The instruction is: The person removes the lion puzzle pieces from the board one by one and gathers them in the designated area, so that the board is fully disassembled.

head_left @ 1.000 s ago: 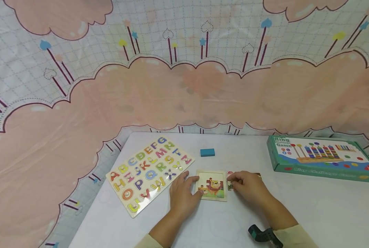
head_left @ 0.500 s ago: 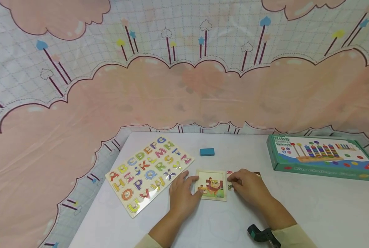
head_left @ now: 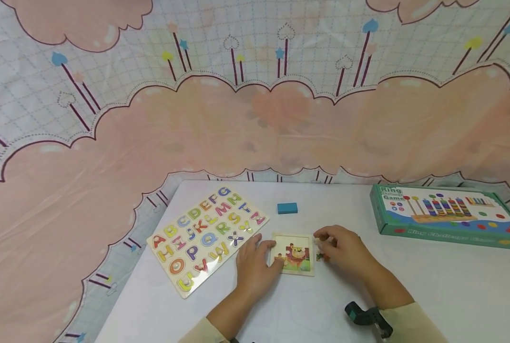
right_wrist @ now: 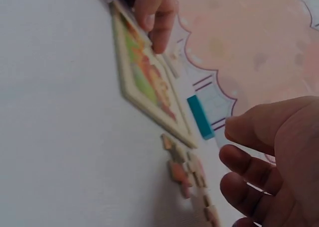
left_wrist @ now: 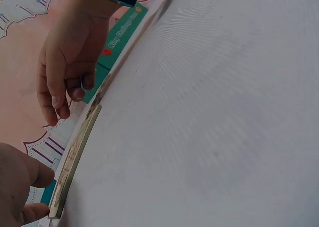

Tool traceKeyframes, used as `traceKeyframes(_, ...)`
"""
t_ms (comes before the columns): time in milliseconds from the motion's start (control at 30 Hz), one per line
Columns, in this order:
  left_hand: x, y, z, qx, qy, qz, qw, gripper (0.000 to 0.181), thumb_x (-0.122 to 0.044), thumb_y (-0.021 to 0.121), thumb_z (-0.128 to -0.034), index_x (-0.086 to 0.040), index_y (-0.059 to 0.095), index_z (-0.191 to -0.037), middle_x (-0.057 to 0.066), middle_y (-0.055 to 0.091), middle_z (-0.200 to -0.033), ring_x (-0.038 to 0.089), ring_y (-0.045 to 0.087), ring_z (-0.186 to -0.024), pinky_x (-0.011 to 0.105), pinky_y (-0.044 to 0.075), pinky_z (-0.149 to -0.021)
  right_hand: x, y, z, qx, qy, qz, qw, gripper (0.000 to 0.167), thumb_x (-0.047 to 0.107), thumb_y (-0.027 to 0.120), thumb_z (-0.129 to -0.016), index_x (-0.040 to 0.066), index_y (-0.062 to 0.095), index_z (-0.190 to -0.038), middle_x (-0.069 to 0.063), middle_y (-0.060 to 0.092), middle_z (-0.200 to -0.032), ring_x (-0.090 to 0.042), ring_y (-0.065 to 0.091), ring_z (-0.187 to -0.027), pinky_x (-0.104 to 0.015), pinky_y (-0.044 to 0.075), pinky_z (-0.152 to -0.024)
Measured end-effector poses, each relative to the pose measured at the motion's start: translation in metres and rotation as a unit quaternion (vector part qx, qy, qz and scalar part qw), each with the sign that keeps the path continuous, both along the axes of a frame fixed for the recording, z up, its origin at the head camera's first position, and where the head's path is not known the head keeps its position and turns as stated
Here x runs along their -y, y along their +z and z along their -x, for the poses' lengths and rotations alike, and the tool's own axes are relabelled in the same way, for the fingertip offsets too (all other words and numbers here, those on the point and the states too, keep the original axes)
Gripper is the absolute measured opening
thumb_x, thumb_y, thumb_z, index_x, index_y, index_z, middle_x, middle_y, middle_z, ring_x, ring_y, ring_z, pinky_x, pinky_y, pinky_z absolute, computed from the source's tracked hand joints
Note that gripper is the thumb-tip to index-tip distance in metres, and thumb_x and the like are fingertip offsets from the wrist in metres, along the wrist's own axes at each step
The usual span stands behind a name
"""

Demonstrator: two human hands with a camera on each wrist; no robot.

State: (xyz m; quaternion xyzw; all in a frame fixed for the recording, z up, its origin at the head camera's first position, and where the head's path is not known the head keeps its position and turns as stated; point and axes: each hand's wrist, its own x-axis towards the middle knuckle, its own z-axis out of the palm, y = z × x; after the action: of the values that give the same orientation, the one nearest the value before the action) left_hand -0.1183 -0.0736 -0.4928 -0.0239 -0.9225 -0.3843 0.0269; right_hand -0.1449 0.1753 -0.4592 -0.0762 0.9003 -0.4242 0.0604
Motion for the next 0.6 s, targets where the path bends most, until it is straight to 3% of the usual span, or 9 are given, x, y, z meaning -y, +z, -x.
traceKeyframes(200,-0.007,0.003,0.001,0.004,-0.006,-0.003,1.0,0.054,-0.031,0.076,-0.0904,-0.009,0.065,-0.139,0.017,0.041,-0.163,0.039,0.027,-0.155,0.066,0.016,-0.125,0.003,0.007,0.011,0.012,0.029,0.017,0.9994,0.024,0.009,0.072,-0.1,0.01,0.075,-0.123,-0.004,0.068,-0.109,-0.019,0.062,-0.074,-0.03,0.056,-0.062)
traceKeyframes(367,-0.015,0.003,0.001,-0.003,-0.023,0.009,0.9997,0.059,-0.03,0.075,-0.0884,-0.007,0.063,-0.141,0.021,0.043,-0.163,0.046,0.028,-0.155,0.075,0.008,-0.123,0.008,0.011,0.015,0.018,0.082,0.018,0.9963,0.024,0.008,0.072,-0.099,0.008,0.075,-0.123,-0.004,0.067,-0.107,-0.019,0.06,-0.072,-0.032,0.057,-0.058)
traceKeyframes(600,-0.023,0.001,0.004,-0.013,-0.023,0.045,0.9986,0.066,-0.035,0.075,-0.0884,-0.006,0.059,-0.145,0.023,0.042,-0.163,0.047,0.025,-0.156,0.076,0.005,-0.122,0.022,0.018,0.024,0.016,0.163,0.012,0.9864,0.03,0.007,0.07,-0.099,0.006,0.072,-0.129,-0.011,0.069,-0.118,-0.018,0.059,-0.073,-0.033,0.056,-0.054)
